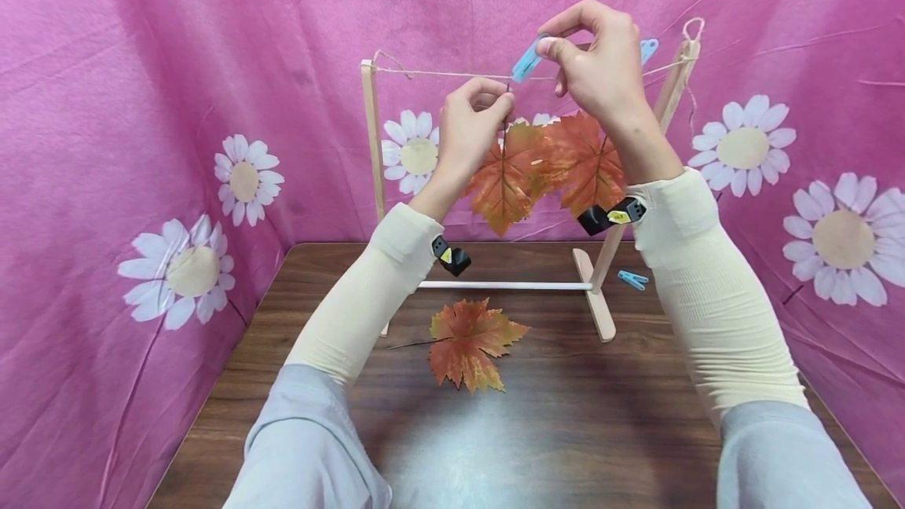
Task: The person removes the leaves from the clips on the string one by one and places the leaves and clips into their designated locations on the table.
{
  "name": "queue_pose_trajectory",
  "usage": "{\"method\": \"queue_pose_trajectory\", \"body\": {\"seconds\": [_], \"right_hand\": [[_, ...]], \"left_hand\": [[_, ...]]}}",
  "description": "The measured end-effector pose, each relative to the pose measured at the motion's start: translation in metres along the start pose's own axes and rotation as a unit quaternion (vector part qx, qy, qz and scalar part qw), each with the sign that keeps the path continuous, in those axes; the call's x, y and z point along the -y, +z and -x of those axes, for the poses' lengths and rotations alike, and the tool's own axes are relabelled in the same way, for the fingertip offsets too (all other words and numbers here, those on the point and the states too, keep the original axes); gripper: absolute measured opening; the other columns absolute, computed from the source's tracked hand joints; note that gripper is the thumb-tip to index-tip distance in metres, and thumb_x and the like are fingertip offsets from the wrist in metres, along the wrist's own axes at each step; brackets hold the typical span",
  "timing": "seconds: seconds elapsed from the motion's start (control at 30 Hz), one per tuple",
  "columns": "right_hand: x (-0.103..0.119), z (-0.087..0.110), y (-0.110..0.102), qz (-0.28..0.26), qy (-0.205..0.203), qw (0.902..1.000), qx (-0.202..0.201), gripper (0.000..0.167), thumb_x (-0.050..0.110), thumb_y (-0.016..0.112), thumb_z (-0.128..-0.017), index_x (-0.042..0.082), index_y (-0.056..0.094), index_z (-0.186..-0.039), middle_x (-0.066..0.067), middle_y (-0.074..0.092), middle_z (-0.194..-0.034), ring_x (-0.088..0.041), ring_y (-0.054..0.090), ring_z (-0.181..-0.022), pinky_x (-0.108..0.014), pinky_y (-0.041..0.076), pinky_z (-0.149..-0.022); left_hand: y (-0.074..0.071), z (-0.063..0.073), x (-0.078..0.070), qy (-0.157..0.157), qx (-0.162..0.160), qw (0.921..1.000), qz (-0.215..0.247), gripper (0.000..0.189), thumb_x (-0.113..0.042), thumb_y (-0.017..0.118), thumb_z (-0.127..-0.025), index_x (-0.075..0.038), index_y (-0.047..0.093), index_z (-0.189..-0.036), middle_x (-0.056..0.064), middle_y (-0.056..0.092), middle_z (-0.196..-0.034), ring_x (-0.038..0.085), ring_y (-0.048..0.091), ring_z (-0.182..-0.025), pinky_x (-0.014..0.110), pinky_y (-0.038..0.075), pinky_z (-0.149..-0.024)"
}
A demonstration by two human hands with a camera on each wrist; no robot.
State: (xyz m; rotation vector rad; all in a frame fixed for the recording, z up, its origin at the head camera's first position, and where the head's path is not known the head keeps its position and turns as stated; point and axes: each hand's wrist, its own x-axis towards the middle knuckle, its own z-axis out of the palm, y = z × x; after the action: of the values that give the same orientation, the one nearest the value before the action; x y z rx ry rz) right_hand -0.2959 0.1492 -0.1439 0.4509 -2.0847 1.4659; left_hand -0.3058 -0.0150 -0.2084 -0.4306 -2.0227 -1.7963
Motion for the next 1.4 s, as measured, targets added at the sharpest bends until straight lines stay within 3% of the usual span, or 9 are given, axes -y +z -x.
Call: {"method": "queue_pose_trajectory", "body": {"seconds": [0.3, 0.93, 1.23, 1.4], "right_hand": [[0.000, 0.000, -0.004, -0.018, 0.006, 0.9998, 0.003, 0.010, 0.007, 0.077, -0.097, 0.016, 0.074, -0.094, 0.007, 0.068, -0.092, -0.004, 0.052, -0.040, -0.016, 0.046, -0.043], [-0.005, 0.012, -0.019, -0.036, 0.006, 0.9992, -0.013, 0.013, 0.003, 0.076, -0.097, 0.016, 0.076, -0.093, 0.005, 0.069, -0.093, -0.004, 0.051, -0.039, -0.015, 0.042, -0.042], [-0.010, 0.022, -0.023, -0.035, 0.010, 0.9992, -0.019, 0.015, 0.002, 0.076, -0.096, 0.017, 0.078, -0.093, 0.005, 0.070, -0.091, -0.005, 0.052, -0.039, -0.017, 0.045, -0.041], [-0.012, 0.026, -0.025, -0.037, 0.011, 0.9990, -0.021, 0.014, 0.002, 0.077, -0.096, 0.015, 0.078, -0.094, 0.006, 0.071, -0.091, -0.004, 0.052, -0.040, -0.016, 0.045, -0.041]], "left_hand": [[-0.006, 0.002, -0.002, 0.008, 0.000, 0.9999, 0.009, 0.012, -0.009, 0.072, -0.100, -0.001, 0.076, -0.109, 0.007, 0.075, -0.086, 0.018, 0.073, -0.079, 0.025, 0.063, -0.077], [-0.025, 0.008, 0.000, 0.029, -0.003, 0.9994, -0.020, 0.010, -0.011, 0.072, -0.100, -0.005, 0.077, -0.107, 0.005, 0.077, -0.091, 0.010, 0.069, -0.085, 0.023, 0.057, -0.078], [-0.037, 0.010, 0.003, 0.025, 0.003, 0.9985, 0.048, 0.009, -0.004, 0.071, -0.100, 0.001, 0.074, -0.107, 0.005, 0.075, -0.086, 0.015, 0.072, -0.078, 0.029, 0.065, -0.078], [-0.045, 0.010, 0.004, 0.019, -0.001, 0.9981, 0.059, 0.008, -0.002, 0.071, -0.099, 0.003, 0.073, -0.105, 0.003, 0.073, -0.083, 0.014, 0.071, -0.074, 0.029, 0.066, -0.075]]}}
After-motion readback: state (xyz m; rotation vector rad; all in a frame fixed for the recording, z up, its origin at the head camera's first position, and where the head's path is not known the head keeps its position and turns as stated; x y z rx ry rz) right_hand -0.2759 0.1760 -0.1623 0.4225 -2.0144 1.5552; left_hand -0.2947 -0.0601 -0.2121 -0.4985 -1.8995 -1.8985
